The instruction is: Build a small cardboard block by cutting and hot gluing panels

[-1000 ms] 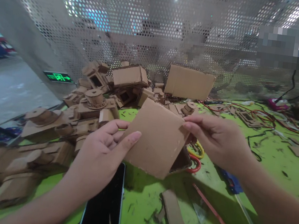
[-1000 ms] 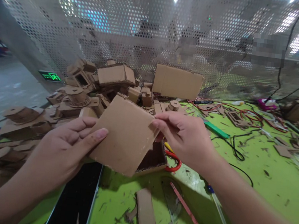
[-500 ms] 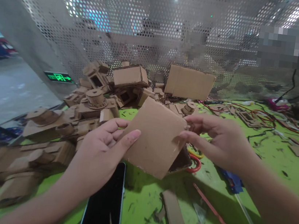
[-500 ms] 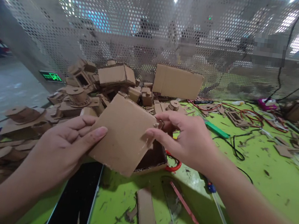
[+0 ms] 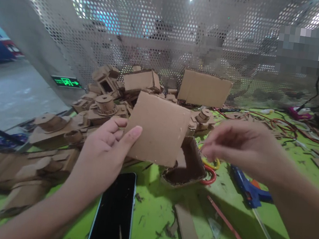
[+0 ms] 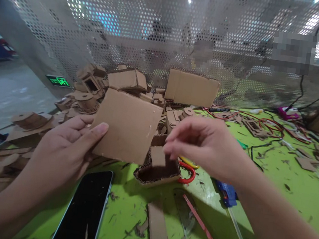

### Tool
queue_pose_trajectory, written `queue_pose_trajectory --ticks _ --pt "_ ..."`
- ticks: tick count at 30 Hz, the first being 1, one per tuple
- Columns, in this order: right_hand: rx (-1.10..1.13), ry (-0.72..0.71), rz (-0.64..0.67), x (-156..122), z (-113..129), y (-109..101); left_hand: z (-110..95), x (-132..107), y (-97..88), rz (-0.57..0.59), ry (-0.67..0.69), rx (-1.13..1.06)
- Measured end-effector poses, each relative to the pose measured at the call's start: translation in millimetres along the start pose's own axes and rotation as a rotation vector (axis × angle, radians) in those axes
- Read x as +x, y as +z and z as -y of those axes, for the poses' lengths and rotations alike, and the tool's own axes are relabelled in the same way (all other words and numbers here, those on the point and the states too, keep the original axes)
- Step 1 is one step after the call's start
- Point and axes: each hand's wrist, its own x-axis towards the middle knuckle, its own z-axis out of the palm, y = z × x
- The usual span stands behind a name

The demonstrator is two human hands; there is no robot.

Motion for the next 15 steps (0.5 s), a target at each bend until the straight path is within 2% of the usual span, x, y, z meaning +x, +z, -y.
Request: queue_pose_trajectory --ticks 2,3,4,5,7,9,10,12,15 --pt "0.052 -0.013 0.421 -4.5 7.6 1.3 1.3 1.3 0.4 -0.01 0.003 -0.037" --pt "0.025 -0.052 0.537 -6.5 10.3 3.8 1.9 1.4 0.5 -0.008 0.001 -0.052" --pt "-0.024 -0.099 0.574 -8.0 12.0 7.4 2.4 1.2 0.7 -0.005 0.0 -0.063" --pt "-0.075 -0.142 0.515 -9.0 12.4 11.5 2.6 0.6 0.8 0.003 -0.001 -0.068" --pt "-0.16 -0.156 0.252 -9.7 9.9 19.6 2.5 -1.5 1.0 0.025 -0.005 -0.063" --pt "-0.186 -0.088 -0.001 -9.4 4.7 25.7 1.9 -4.7 1.4 0.043 -0.015 -0.056" --pt "-0.168 -0.045 -0.077 -9.1 1.9 27.9 1.8 -6.6 1.8 0.053 -0.021 -0.059" --pt "-0.108 -0.003 -0.14 -8.3 -3.0 31.4 2.1 -10.3 2.7 0.08 -0.042 -0.077" --pt "0.026 0.002 -0.092 -6.4 -7.6 36.8 3.2 -14.2 4.2 0.129 -0.079 -0.112"
